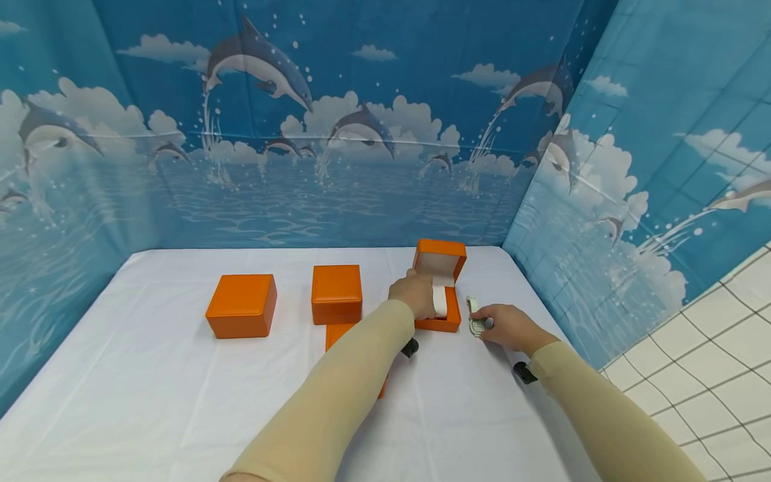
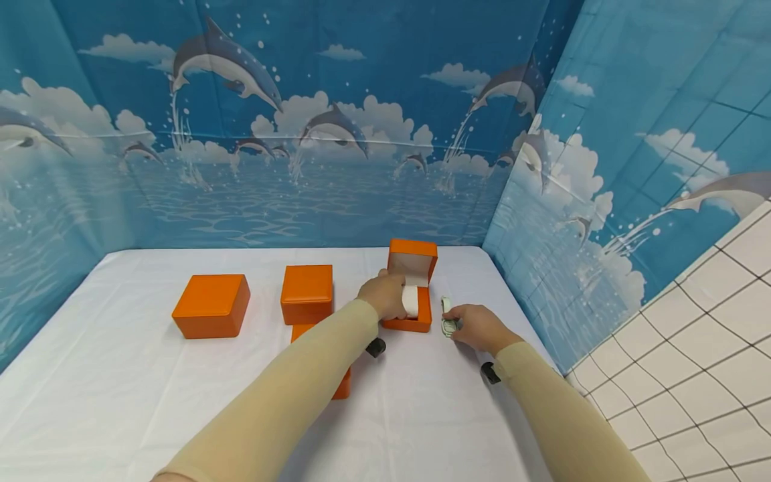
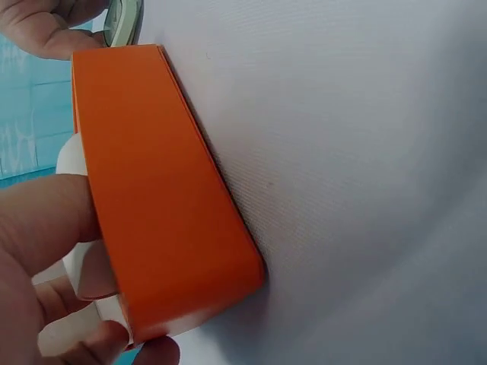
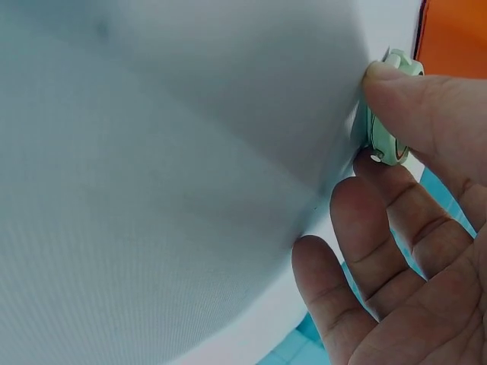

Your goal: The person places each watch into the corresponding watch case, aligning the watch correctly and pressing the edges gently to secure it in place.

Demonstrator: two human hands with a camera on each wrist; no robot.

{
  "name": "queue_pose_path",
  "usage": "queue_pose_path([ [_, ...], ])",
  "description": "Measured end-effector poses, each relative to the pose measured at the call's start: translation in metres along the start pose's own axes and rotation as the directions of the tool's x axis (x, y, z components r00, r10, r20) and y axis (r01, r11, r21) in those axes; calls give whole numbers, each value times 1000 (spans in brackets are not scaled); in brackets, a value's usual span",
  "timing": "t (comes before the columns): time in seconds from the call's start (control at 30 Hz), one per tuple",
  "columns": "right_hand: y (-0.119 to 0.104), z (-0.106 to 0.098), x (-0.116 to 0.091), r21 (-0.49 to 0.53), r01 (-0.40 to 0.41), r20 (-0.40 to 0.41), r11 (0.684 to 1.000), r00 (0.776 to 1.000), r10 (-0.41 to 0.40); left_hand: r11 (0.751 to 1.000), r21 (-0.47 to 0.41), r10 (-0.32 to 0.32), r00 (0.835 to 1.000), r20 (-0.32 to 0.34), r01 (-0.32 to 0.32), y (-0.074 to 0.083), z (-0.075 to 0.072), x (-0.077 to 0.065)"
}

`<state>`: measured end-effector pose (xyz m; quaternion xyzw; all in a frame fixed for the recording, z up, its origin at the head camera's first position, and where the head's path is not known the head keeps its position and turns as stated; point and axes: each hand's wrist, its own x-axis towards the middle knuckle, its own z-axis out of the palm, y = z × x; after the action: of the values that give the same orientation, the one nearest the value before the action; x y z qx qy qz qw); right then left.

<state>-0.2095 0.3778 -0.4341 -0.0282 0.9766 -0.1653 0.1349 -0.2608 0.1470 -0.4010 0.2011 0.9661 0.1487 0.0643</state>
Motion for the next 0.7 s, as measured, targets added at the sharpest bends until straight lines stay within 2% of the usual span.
queue_pose_path([
  [0.2,0,-2,-1,-13,24,-11,1000,1000,-24,999,-46,17,1000,-12,-18,-2,-1,5],
  [0.5,-2,0,0,-14,41,-38,999,998,-42,995,-98,1,1000,22,1,-1,-11,-9],
  [0.7,0,2,0,-4,48,-48,999,998,-48,992,-125,8,999,41,-2,-2,-12,-10],
])
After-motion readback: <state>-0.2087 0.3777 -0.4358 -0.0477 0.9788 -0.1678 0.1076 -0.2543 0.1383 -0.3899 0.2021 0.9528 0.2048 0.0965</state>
